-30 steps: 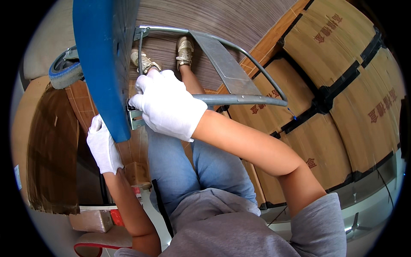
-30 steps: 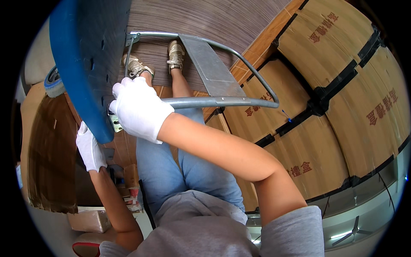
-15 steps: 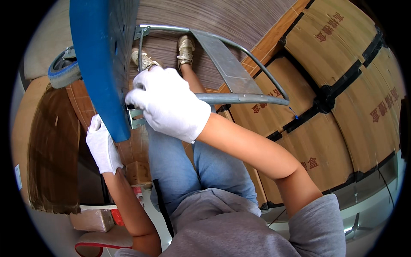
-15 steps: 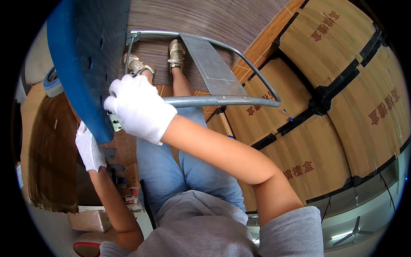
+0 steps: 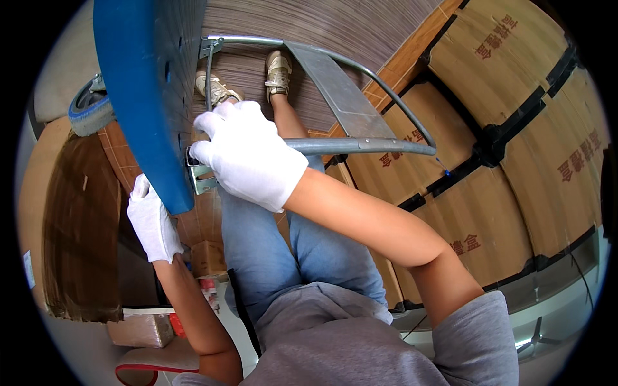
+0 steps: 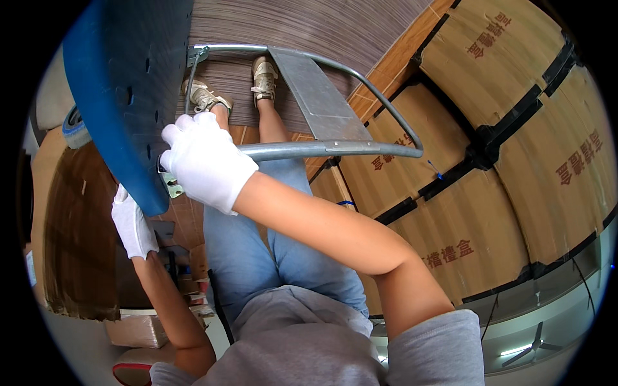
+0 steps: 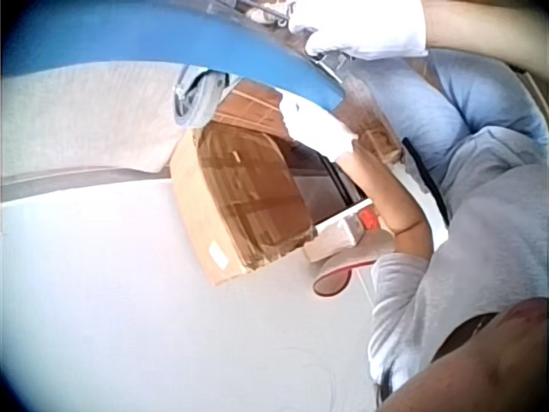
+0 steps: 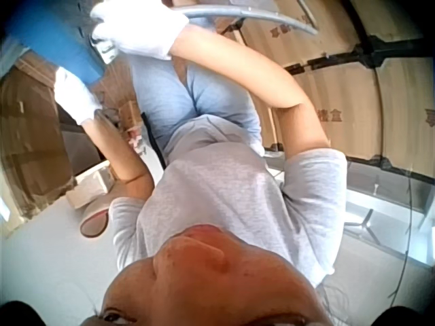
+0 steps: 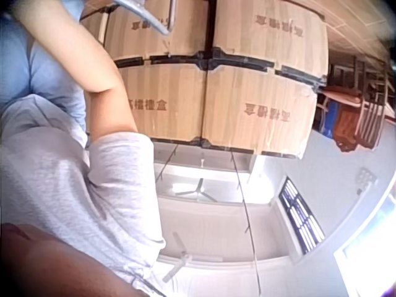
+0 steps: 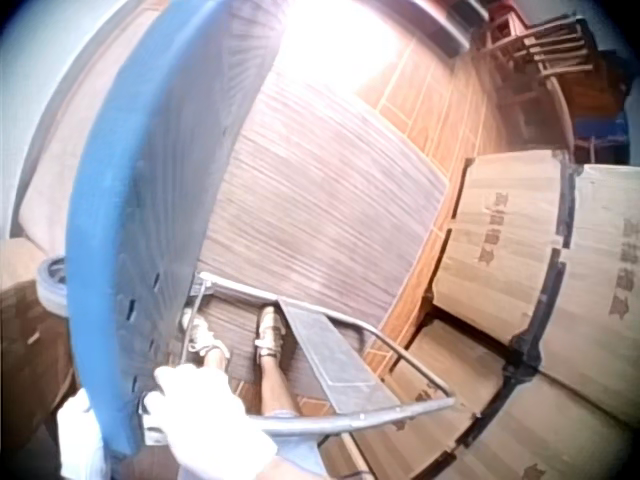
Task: The person puts on white gloves and assembles a blue hand truck. They attach the metal handle frame to the blue plastic base, securing it with pins and tightening the locking mechanisms on both sides.
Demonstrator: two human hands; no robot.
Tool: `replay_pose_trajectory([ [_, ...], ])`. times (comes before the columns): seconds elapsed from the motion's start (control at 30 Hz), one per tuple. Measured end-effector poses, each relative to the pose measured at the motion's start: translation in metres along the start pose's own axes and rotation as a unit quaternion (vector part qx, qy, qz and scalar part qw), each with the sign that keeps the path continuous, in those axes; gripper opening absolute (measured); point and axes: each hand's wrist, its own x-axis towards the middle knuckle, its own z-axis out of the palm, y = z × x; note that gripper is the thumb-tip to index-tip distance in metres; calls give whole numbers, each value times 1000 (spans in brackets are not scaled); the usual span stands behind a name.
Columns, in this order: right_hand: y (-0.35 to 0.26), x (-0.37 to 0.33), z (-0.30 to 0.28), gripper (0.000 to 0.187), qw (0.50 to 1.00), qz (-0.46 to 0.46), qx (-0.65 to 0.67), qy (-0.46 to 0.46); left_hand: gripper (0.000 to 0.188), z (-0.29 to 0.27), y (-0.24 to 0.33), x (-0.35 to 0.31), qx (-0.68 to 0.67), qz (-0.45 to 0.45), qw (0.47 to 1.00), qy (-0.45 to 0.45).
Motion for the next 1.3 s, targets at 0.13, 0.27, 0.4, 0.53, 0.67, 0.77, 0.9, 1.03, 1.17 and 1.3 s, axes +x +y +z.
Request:
replay_pose_trajectory([
  [0.13,3,1,-6,16,998,5,64,14,10,-1,-1,1,4,4,1000,0],
  [0.27,3,-8,2,19,998,-5,53,25,9,1,-3,-1,-32,-12,999,1],
  [0.4,9,-5,4,19,997,2,48,54,10,0,-3,-2,-17,-10,1000,-6],
  [0.53,11,-12,5,20,993,-26,98,66,14,-5,-15,4,-29,7,999,-12],
  [0.67,10,-7,3,15,998,-12,12,61,17,-6,-15,4,-21,10,1000,-13],
  [0.77,13,-1,10,10,994,-27,41,95,18,-10,-17,7,-31,11,999,-39],
  [0.9,13,-5,12,10,996,-30,30,80,19,-9,-17,6,-23,11,999,-25],
  [1.03,10,-3,2,18,995,-11,74,73,19,-8,-14,4,-21,13,999,-29],
  [1.17,9,-8,8,16,996,-16,76,49,19,-8,-13,5,-31,4,999,-23],
  [1.3,8,-1,-1,12,997,-18,29,64,19,-7,-13,4,-20,8,999,-23],
])
